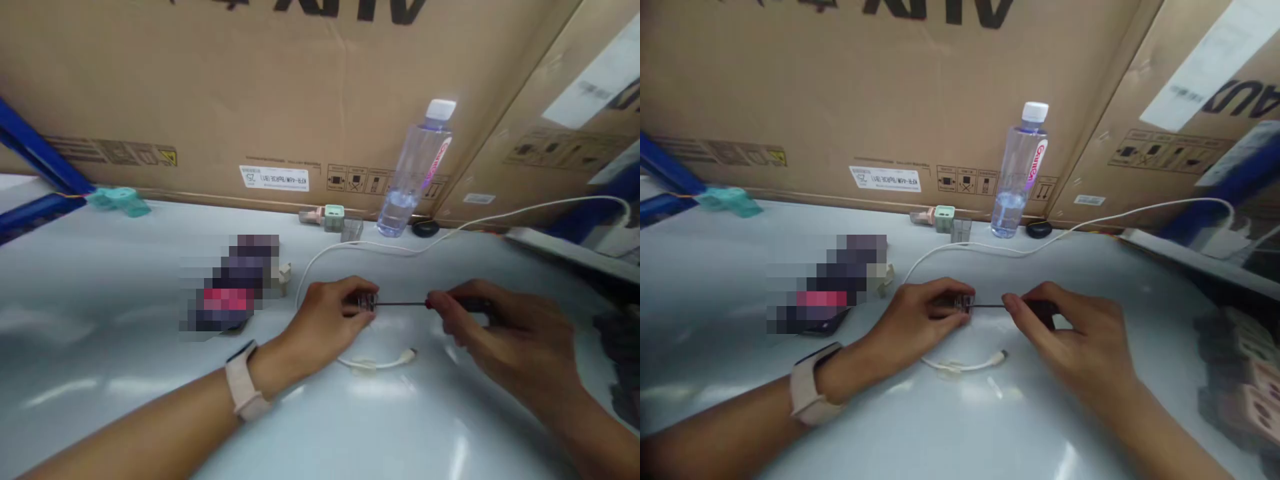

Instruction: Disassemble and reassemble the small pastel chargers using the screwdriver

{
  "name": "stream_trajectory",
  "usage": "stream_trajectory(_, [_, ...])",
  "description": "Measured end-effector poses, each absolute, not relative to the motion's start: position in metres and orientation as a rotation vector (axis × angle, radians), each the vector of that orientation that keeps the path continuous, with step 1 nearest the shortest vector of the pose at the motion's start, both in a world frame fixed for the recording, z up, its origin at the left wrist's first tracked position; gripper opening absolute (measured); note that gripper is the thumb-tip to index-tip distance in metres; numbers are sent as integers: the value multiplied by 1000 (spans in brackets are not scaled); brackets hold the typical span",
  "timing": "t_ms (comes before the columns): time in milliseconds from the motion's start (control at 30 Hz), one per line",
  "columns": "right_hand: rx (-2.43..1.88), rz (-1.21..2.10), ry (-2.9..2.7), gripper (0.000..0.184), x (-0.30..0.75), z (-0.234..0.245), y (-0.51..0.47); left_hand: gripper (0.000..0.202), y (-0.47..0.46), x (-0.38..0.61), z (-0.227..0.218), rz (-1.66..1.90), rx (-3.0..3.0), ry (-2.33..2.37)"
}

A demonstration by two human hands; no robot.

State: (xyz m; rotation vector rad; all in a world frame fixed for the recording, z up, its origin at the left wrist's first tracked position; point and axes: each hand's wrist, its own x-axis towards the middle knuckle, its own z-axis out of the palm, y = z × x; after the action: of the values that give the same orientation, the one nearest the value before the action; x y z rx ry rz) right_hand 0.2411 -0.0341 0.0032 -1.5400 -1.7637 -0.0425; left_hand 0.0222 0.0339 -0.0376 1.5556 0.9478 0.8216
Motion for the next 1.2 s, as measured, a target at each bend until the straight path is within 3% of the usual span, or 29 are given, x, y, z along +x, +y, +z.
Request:
stream_trajectory(133, [-1554, 29, -1755, 40, 242, 2, -33, 30, 34, 23, -37, 808, 1526, 934])
stream_trajectory(367, [-1345, 385, -1778, 21, 254, 0, -35, 30, 36, 24, -37, 776, 1527, 941])
stream_trajectory(667, [-1382, 323, -1801, 9, 255, 2, -32, 29, 35, 22, -36, 758, 1555, 934])
stream_trajectory(1000, [-1551, 284, -1638, 19, 238, 6, -38, 26, 36, 22, -41, 778, 1618, 936])
stream_trajectory(1200, [-1602, 108, -1625, 41, 237, 5, -35, 28, 34, 21, -41, 790, 1687, 895])
